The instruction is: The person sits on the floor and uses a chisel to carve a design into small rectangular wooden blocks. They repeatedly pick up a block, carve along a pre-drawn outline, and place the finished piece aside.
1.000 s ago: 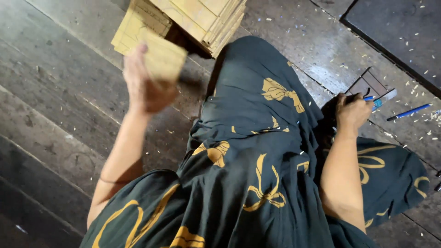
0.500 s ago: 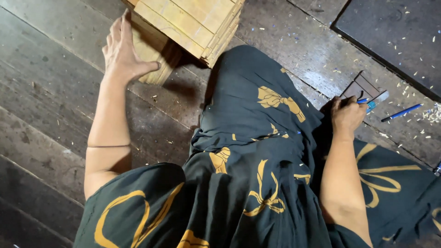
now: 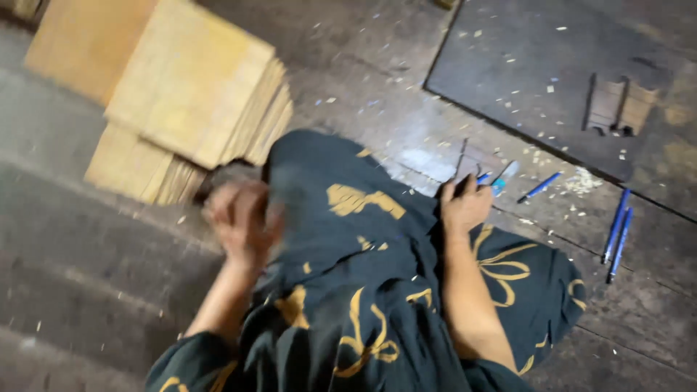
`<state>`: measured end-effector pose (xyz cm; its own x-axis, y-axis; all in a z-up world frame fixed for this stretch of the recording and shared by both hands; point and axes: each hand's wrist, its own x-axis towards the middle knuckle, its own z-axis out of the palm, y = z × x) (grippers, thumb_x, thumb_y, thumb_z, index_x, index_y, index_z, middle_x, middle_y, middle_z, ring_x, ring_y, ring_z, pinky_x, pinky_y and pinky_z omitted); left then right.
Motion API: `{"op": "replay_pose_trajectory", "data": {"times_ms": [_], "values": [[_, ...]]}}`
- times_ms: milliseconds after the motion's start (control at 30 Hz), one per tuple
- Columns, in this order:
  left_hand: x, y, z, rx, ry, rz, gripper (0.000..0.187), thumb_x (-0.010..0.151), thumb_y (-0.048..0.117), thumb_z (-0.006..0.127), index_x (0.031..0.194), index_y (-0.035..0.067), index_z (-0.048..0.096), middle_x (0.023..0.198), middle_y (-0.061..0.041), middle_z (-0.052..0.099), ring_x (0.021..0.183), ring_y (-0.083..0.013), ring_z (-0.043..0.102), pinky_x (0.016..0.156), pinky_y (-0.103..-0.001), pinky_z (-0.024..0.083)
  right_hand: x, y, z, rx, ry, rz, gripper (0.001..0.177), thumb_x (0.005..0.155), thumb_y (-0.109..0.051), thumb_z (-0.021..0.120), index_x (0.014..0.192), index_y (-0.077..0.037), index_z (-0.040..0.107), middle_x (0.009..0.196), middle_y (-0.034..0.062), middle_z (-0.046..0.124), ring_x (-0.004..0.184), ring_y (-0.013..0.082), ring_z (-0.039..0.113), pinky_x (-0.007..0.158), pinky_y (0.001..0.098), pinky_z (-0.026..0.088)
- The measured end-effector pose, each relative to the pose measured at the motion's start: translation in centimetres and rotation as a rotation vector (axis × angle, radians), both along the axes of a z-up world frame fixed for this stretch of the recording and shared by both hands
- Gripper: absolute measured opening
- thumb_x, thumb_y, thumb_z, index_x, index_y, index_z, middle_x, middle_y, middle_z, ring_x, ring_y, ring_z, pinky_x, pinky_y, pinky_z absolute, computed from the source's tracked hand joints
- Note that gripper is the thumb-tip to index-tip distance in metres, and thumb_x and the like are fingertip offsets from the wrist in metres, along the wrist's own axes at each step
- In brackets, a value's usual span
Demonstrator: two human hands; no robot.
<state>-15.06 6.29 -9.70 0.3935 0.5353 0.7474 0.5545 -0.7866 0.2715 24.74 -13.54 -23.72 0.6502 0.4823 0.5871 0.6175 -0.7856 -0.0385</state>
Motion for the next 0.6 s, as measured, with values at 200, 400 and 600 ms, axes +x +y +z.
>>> {"op": "replay_pose_trajectory", "data": {"times_ms": [200, 400, 600], "values": [[17.2, -1.1, 3.9, -0.115, -0.062, -0.349, 0.032, 0.087, 0.039, 0.075, 0.116, 0.024, 0.073, 0.121, -0.003, 0.064, 0.103, -0.0294, 0.064, 0.085, -0.043, 0.045, -0.8, 1.4, 2.0, 0.075, 0.048, -0.058, 0.042, 0.08, -0.038, 0.078, 0.114, -0.014, 0.074, 0.087, 0.0113, 0.054, 0.078, 0.0346, 0.059, 0.065, 0.0444, 0.049], [34.1, 11.5, 3.0, -0.254, -0.263, -0.468, 0.045, 0.079, 0.009, 0.086, 0.12, 0.006, 0.067, 0.117, -0.015, 0.064, 0.113, -0.0384, 0.062, 0.096, -0.048, 0.048, -0.3, 1.6, 0.6, 0.097, 0.071, -0.107, 0.042, 0.079, -0.041, 0.077, 0.113, -0.017, 0.071, 0.087, 0.0075, 0.05, 0.078, 0.0327, 0.058, 0.064, 0.0439, 0.048], [49.6, 23.3, -2.5, -0.28, 0.025, -0.395, 0.056, 0.091, 0.026, 0.076, 0.137, 0.004, 0.054, 0.137, -0.017, 0.056, 0.117, -0.0411, 0.054, 0.104, -0.05, 0.047, -0.6, 2.0, 3.1, 0.075, 0.14, -0.037, 0.038, 0.091, -0.034, 0.07, 0.121, -0.009, 0.068, 0.087, 0.0158, 0.048, 0.078, 0.039, 0.052, 0.067, 0.0484, 0.044]]}}
